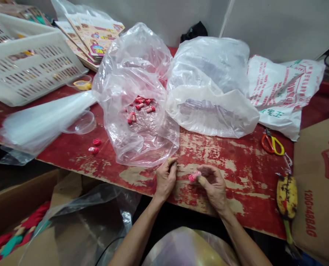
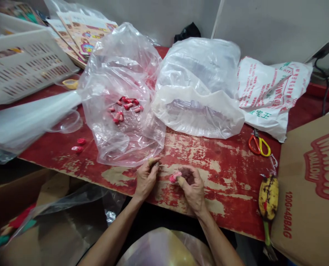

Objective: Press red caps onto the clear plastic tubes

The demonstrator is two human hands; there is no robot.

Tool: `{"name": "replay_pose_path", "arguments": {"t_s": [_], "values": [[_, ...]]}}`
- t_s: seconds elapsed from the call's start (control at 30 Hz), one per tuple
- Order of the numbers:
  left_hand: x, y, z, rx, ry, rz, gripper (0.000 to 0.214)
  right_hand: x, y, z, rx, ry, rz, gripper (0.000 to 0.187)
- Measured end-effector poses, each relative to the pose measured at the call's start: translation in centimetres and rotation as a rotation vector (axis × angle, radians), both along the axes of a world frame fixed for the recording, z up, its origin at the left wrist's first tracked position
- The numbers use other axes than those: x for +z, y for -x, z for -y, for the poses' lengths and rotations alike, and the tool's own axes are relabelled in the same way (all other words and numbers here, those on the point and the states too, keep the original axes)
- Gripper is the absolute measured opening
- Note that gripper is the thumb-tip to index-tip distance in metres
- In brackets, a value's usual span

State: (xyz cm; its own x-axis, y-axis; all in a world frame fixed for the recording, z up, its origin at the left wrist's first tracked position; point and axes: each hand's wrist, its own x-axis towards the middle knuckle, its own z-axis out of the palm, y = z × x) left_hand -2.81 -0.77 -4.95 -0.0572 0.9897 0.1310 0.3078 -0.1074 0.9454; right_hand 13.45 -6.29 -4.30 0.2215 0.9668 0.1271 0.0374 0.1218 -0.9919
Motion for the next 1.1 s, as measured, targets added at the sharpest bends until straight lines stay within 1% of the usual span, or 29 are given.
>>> {"name": "replay_pose_path", "arguments": {"t_s": [0.07,0.13,0.2,0.3,0.37,0.43,0.53,0.57,0.6,0.63,0.67,0.73,0.8,0.93,1.03,1.1], "values": [[0.0,0.0,0.0,0.0,-0.009,-0.002,0.021,0.4,0.2,-0.1,0.009,0.07,-0.287,0.032],[0.0,0.0,-0.1,0.004,-0.022,-0.006,0.021,0.5,0.1,-0.2,0.026,0.106,-0.449,0.036],[-0.1,0.1,-0.1,0.005,-0.031,-0.011,0.021,0.5,0.0,-0.2,0.036,0.134,-0.5,0.037],[-0.1,0.1,-0.1,0.001,-0.031,-0.015,0.021,0.7,-0.3,0.0,0.05,0.122,-0.461,0.034],[-0.1,0.0,-0.1,0.005,-0.028,-0.016,0.021,0.9,-0.4,0.3,0.07,0.09,-0.342,0.031],[-0.1,0.0,-0.1,0.009,-0.028,-0.016,0.021,1.1,-0.5,0.5,0.072,0.013,-0.102,0.031],[-0.1,0.1,-0.1,0.006,-0.029,-0.01,0.021,1.1,-0.6,0.3,0.072,-0.245,0.368,0.038],[-0.1,0.1,-0.1,0.005,-0.028,-0.007,0.021,1.0,-0.7,0.2,0.088,-0.332,0.495,0.04],[-0.1,0.1,-0.1,0.003,-0.026,-0.004,0.021,0.9,-0.7,0.0,0.108,-0.392,0.592,0.042],[-0.1,0.1,-0.1,0.002,-0.024,-0.003,0.021,0.9,-0.7,-0.1,0.119,-0.414,0.654,0.043],[-0.1,0.1,0.0,0.002,-0.022,-0.002,0.021,0.9,-0.6,-0.2,0.107,-0.409,0.684,0.043],[-0.1,0.0,0.0,0.006,-0.019,-0.002,0.021,0.8,-0.6,-0.3,0.031,-0.368,0.683,0.044],[-0.1,0.0,0.0,0.016,-0.015,-0.009,0.022,0.6,-0.6,-0.4,0.011,-0.36,0.674,0.045],[0.2,0.1,-0.2,0.01,-0.007,-0.047,0.024,0.0,-0.5,-0.6,0.176,-0.386,0.773,0.051],[0.5,0.6,-0.2,-0.004,0.01,-0.093,0.028,0.2,-0.2,-0.6,0.183,-0.374,0.855,0.054],[0.0,1.1,-0.4,0.011,0.045,-0.123,0.032,0.3,0.1,-0.8,0.153,-0.402,0.95,0.051]]}}
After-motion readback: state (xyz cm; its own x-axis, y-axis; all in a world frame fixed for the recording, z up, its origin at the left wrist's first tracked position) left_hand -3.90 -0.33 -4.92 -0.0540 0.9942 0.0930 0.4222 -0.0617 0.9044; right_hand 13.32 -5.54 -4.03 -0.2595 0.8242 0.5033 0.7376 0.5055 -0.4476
